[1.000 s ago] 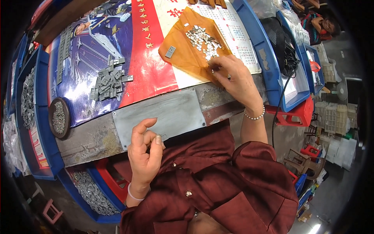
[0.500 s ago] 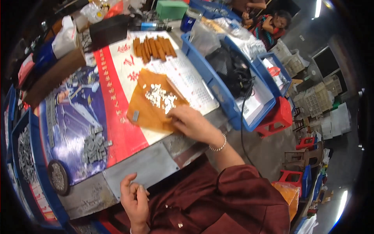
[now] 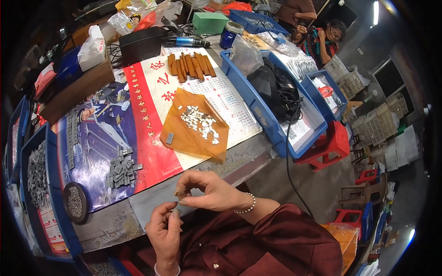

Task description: Assembling small metal hardware components by hand at an industrial workstation.

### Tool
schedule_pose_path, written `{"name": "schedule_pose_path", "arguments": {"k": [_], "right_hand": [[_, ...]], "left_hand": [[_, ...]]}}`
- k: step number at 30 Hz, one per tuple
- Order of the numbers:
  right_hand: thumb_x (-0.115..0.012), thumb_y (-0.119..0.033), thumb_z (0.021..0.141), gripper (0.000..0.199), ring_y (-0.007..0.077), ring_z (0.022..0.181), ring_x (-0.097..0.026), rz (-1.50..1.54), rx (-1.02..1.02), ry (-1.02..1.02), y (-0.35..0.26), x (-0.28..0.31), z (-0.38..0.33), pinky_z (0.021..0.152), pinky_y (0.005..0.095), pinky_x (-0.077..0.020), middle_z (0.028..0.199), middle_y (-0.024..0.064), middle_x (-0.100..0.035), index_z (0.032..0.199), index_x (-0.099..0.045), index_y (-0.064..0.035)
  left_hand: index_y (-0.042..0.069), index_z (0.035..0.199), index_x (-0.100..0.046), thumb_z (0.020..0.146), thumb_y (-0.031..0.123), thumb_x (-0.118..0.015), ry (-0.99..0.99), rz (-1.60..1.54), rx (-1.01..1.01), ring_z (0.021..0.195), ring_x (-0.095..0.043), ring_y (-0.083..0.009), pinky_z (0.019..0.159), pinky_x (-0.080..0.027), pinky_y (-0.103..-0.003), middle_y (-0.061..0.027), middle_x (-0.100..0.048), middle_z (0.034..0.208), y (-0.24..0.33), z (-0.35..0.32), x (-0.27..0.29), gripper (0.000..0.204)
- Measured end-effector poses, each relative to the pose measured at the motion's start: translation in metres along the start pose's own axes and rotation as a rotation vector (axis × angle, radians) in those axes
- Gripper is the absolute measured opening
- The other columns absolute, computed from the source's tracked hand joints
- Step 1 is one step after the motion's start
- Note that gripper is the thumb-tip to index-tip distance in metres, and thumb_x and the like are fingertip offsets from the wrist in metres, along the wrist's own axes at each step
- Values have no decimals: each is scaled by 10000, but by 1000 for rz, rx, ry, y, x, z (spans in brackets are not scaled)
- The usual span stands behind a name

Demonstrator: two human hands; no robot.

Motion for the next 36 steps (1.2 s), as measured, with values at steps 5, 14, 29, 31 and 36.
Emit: {"name": "schedule_pose_path", "arguments": {"k": [5,14,29,31,36], "right_hand": [[-659,-34,816,171,72,823,-539,73,-50,-50,11,-14,1,741,232,-454,884,6,-572,933,-535,-24],[-670,26,802,209,74,819,-526,186,-100,-47,24,-27,0,737,226,-444,893,6,-560,952,-539,-37],[-605,-24,882,133,84,885,-562,265,-188,30,38,-31,1,788,234,-471,943,23,-563,993,-533,-11],[-615,-43,868,146,123,874,-569,239,-206,42,40,-29,0,771,261,-470,930,64,-590,981,-525,-22],[-638,-16,851,176,53,821,-526,194,-208,23,40,-32,0,736,207,-454,913,2,-544,992,-532,-11]], "left_hand": [[1,1008,-555,919,75,-566,44,-16,-23,567,-501,-24,465,-368,-148,8,-564,712,0,-5,6,116],[8,999,-555,918,65,-562,75,4,13,565,-484,-22,466,-362,-154,5,-559,725,-6,-10,16,99],[5,972,-559,928,88,-555,45,-276,164,551,-443,0,471,-337,-151,32,-544,666,-19,-7,18,94],[5,976,-565,925,87,-557,42,-304,188,553,-458,-5,473,-344,-144,24,-552,675,-23,-8,19,96],[6,977,-571,922,85,-558,23,-313,216,553,-472,-11,475,-352,-139,14,-561,686,-27,-9,18,97]]}}
Point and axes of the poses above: each hand's wrist, its own z-axis towards the middle knuckle, its own x-axis out of the back of the hand, y = z × x, the point moved 7 cm from there along z, towards the middle knuckle
